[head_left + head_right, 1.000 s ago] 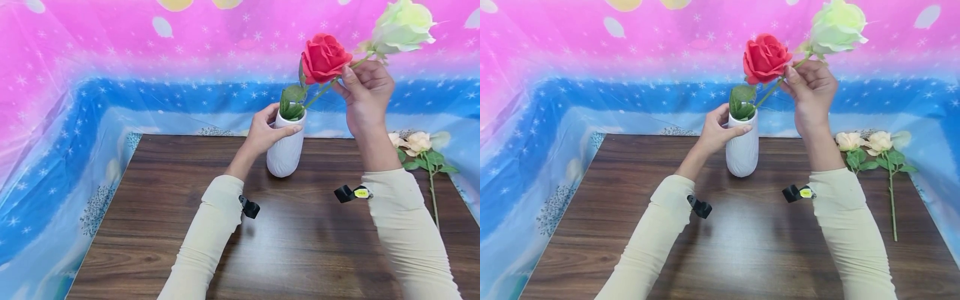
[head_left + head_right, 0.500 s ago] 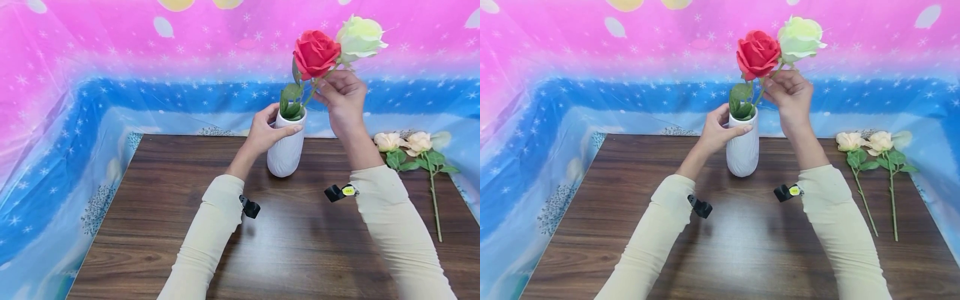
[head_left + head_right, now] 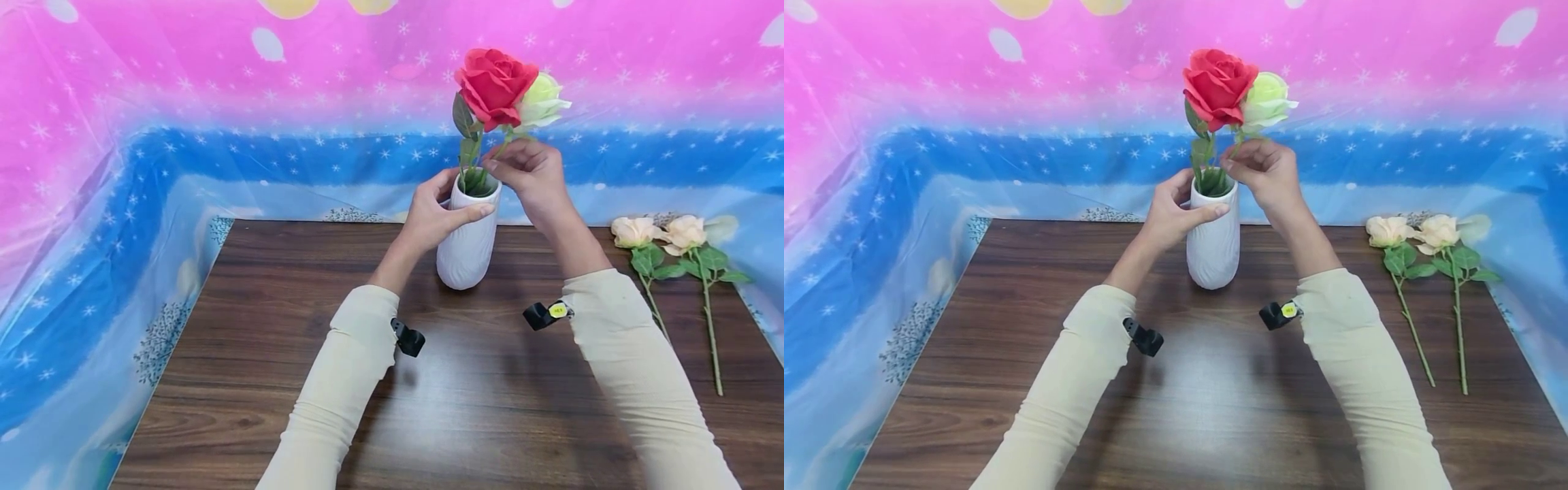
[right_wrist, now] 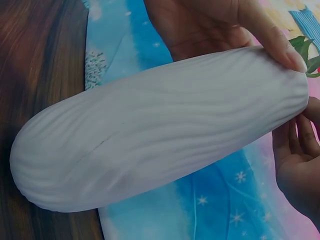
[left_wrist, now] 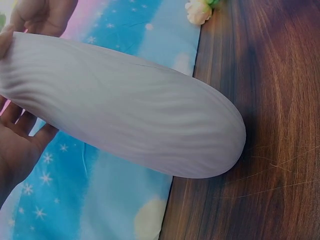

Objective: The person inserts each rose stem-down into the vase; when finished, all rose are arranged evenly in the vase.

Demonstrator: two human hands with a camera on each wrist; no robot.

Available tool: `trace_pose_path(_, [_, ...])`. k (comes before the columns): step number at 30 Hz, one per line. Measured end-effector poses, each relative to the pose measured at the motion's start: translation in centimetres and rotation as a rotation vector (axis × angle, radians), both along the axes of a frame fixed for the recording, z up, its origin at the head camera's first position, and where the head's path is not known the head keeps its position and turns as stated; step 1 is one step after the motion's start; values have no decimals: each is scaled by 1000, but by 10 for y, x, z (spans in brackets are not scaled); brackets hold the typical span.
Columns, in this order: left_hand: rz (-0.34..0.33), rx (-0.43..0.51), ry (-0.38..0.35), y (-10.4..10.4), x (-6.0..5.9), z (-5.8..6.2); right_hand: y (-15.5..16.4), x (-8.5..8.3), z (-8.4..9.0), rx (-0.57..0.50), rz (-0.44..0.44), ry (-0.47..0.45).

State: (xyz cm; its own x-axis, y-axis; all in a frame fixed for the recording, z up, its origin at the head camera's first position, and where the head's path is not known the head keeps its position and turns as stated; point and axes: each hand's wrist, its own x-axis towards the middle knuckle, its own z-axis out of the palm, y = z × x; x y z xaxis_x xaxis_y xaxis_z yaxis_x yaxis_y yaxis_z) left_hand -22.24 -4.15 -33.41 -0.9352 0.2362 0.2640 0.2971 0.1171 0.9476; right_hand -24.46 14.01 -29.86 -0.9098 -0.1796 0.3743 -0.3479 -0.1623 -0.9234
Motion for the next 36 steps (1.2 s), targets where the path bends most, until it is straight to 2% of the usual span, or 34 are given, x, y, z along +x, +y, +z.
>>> trace_pose_path(4, [-1, 4, -1, 0, 0, 1, 1, 1, 2, 33, 17, -79])
trace_pose_path(7, [-3, -2, -3, 0, 0, 0, 2, 1, 2, 18, 37, -137])
trace_pose_path(13, [4, 0, 18, 1, -1, 0, 5, 3, 1, 15, 59, -185])
trace_pose_path(19, [3, 17, 15, 1, -2, 0, 9, 8, -1, 86, 48, -267])
trace_pose_path(26, [9, 18, -20, 0, 0, 0, 15, 17, -3, 160, 44, -296])
trace_pose_path(36, [-3, 25, -19, 1, 1, 0, 27, 29, -10, 62, 85, -297])
